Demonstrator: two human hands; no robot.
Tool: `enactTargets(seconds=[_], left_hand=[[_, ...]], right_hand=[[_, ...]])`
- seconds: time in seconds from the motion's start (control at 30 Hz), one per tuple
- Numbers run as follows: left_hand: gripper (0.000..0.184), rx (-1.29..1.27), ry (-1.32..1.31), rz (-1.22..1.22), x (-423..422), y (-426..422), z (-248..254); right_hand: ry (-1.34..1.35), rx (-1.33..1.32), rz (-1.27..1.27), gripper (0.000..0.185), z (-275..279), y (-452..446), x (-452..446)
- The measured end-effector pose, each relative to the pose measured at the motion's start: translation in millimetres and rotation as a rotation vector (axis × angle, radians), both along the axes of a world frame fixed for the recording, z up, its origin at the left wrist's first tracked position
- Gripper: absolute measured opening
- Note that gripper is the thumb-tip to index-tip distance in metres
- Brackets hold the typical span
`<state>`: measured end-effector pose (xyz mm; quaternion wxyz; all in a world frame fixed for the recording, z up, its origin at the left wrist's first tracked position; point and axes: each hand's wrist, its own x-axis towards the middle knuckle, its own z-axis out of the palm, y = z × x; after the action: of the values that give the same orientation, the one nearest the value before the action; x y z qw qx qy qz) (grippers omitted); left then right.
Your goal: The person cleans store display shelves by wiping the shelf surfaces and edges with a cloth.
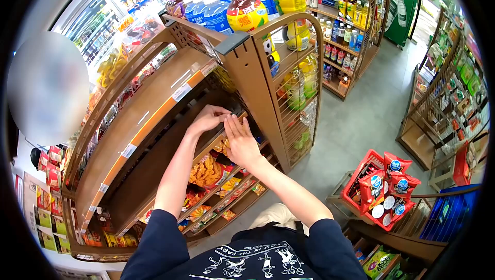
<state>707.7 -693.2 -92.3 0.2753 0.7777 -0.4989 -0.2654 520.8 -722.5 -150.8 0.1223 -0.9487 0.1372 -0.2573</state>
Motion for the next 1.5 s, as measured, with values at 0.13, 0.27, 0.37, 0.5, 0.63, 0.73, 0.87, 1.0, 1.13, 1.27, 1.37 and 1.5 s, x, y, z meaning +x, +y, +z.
enactTargets(seconds=[0.13, 0.27, 0.37, 0.5, 0.63, 0.73, 0.87, 1.0, 1.13, 1.27, 1.37, 1.5], left_hand=[[0.025, 0.121, 0.067, -0.067, 12.8, -19.2, 4.4], [0.024, 0.065, 0.051, -0.014, 3.3, -33.8, -1.2], [0.023, -0.043, -0.006, 0.103, -9.6, -25.4, -11.4], [0.019, -0.446, -0.085, 0.481, -9.7, 14.4, -11.6], [0.023, -0.711, 0.172, 0.932, 2.9, 96.4, -5.7], [0.024, -1.092, 0.565, 1.121, -7.6, 167.9, -14.2], [0.024, -1.338, 0.609, 1.212, -59.7, 261.5, 2.5], [0.025, -1.476, 0.612, 1.267, -103.1, 351.3, -10.1], [0.025, -1.532, 0.556, 1.374, -145.6, 431.1, -35.0], [0.027, -1.562, 0.653, 1.494, -180.4, 499.2, -51.7], [0.030, -1.479, 0.696, 1.565, -194.7, 539.9, -71.6], [0.037, -1.237, 0.521, 1.630, -195.9, 584.0, -82.0]], right_hand=[[0.049, 0.005, -0.023, 0.083, 1.0, 6.8, 1.5], [-0.004, 0.027, -0.049, 0.069, 1.9, 12.5, 3.4], [0.093, -0.048, -0.058, 0.079, 6.8, 12.2, 5.8], [0.018, -0.002, -0.058, 0.072, 5.4, 7.5, 7.9], [0.062, 0.034, -0.081, 0.069, 8.6, 4.3, 14.6], [0.081, 0.008, -0.057, 0.063, 26.3, 2.0, 17.0], [0.085, 0.037, -0.067, 0.061, 25.9, -10.1, 26.0], [0.207, 0.149, -0.152, 0.064, 36.3, -19.5, 45.6], [0.199, 0.119, -0.271, 0.063, 48.2, 5.3, 83.4], [-0.071, 0.221, 0.148, 0.040, 63.9, 108.5, 125.9], [-0.065, 0.289, 0.423, 0.033, 72.0, 216.9, 148.0], [0.029, 0.350, 0.762, 0.029, 85.4, 344.3, 178.8]])
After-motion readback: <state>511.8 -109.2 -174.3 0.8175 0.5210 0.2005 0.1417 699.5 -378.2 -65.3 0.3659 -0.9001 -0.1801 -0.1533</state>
